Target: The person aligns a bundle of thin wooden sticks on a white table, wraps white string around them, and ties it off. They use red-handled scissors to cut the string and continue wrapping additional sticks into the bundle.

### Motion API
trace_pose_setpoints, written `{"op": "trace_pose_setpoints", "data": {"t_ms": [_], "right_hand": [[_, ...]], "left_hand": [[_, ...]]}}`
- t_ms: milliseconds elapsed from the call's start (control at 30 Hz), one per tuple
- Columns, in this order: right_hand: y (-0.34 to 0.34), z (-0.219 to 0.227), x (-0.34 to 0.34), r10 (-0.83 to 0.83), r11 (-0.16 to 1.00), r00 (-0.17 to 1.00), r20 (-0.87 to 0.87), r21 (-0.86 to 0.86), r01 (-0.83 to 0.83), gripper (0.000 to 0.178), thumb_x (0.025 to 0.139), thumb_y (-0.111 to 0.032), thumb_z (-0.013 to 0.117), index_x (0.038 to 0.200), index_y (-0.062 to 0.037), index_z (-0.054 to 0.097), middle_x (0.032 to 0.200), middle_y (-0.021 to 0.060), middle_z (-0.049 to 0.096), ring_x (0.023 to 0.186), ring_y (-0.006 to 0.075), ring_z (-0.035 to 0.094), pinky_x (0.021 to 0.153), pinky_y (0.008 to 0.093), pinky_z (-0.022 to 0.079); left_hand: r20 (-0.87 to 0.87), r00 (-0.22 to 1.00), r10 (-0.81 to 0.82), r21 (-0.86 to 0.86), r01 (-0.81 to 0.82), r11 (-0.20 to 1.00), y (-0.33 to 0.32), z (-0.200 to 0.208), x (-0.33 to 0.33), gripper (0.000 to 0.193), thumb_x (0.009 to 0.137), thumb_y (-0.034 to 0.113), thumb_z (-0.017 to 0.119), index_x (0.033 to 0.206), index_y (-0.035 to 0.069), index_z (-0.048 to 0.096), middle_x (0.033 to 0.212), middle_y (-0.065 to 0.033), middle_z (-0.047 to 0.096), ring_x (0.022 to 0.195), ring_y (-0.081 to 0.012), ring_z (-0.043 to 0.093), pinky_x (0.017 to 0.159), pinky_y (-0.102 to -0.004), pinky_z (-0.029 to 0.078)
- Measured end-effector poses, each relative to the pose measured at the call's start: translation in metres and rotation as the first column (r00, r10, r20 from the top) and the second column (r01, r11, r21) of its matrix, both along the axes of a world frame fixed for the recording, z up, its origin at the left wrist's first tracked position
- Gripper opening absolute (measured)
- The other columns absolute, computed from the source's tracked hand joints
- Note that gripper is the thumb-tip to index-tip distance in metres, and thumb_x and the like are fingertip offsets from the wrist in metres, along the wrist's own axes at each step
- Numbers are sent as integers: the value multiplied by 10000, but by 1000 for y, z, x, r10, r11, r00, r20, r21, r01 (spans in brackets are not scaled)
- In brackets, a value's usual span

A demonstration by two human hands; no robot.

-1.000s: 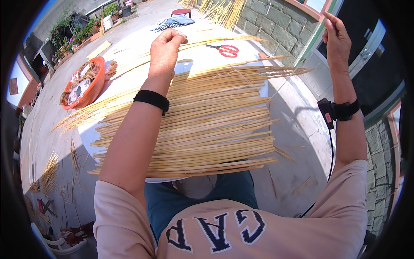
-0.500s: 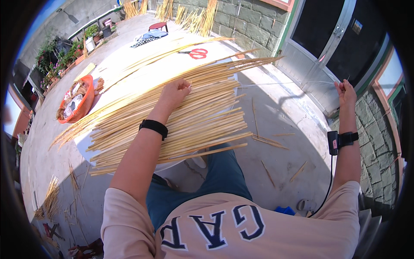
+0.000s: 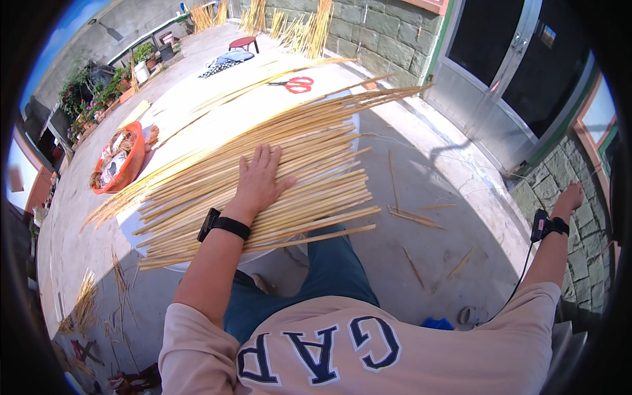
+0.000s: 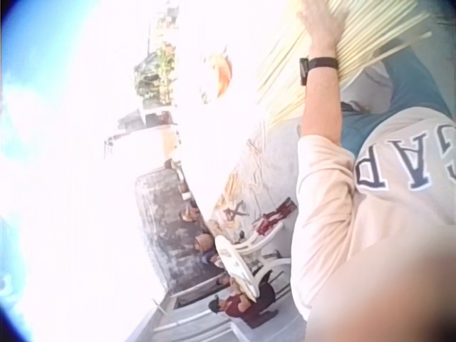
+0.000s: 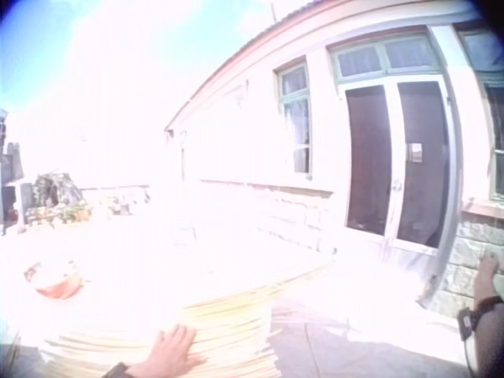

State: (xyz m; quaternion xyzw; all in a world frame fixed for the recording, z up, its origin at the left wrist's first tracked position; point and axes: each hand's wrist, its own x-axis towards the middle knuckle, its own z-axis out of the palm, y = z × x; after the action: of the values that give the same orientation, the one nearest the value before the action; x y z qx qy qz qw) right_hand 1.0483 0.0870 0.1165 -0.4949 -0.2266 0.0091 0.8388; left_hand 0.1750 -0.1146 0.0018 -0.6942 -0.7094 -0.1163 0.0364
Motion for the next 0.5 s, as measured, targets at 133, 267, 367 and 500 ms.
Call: {"op": "trace_pose_setpoints", "data": {"t_ms": [133, 267, 367, 500], "right_hand": [[-120, 50, 107, -606, 512, 543, 581, -237, 825, 426, 848, -408, 465, 975, -64, 681, 951, 169, 678, 881, 344, 639, 766, 422, 491], [-218, 87, 165, -569, 351, 496, 656, -352, 868, 452, 863, -442, 432, 1082, -113, 651, 970, 135, 675, 889, 340, 633, 778, 420, 489], [-238, 53, 138, -380, 517, 561, 736, -334, 788, 389, 908, -404, 470, 1075, -93, 633, 909, 109, 671, 813, 271, 638, 722, 368, 491], [-202, -67, -16, 152, 896, 910, 387, -441, 38, 122, 907, -168, 577, 943, -52, 589, 729, -12, 511, 630, 66, 462, 603, 200, 421]], "left_hand": [[18, 1000, 19, -61, -18, 998, -3, 7, 1, 820, 853, 630, 456, 1439, 92, 257, 1467, -206, 263, 1385, -357, 199, 1035, -639, 167], [50, 999, 15, -103, -10, 995, -6, 12, 0, 857, 830, 691, 415, 1434, 99, 273, 1470, -198, 260, 1385, -351, 196, 990, -700, 181], [40, 999, 13, -129, -8, 992, -9, 12, -1, 874, 825, 705, 400, 1437, 96, 263, 1473, -196, 253, 1383, -364, 192, 960, -733, 178], [47, 999, 17, -106, -12, 994, -8, 14, -2, 864, 835, 693, 399, 1434, 86, 263, 1478, -195, 239, 1382, -368, 190, 942, -752, 176]]}}
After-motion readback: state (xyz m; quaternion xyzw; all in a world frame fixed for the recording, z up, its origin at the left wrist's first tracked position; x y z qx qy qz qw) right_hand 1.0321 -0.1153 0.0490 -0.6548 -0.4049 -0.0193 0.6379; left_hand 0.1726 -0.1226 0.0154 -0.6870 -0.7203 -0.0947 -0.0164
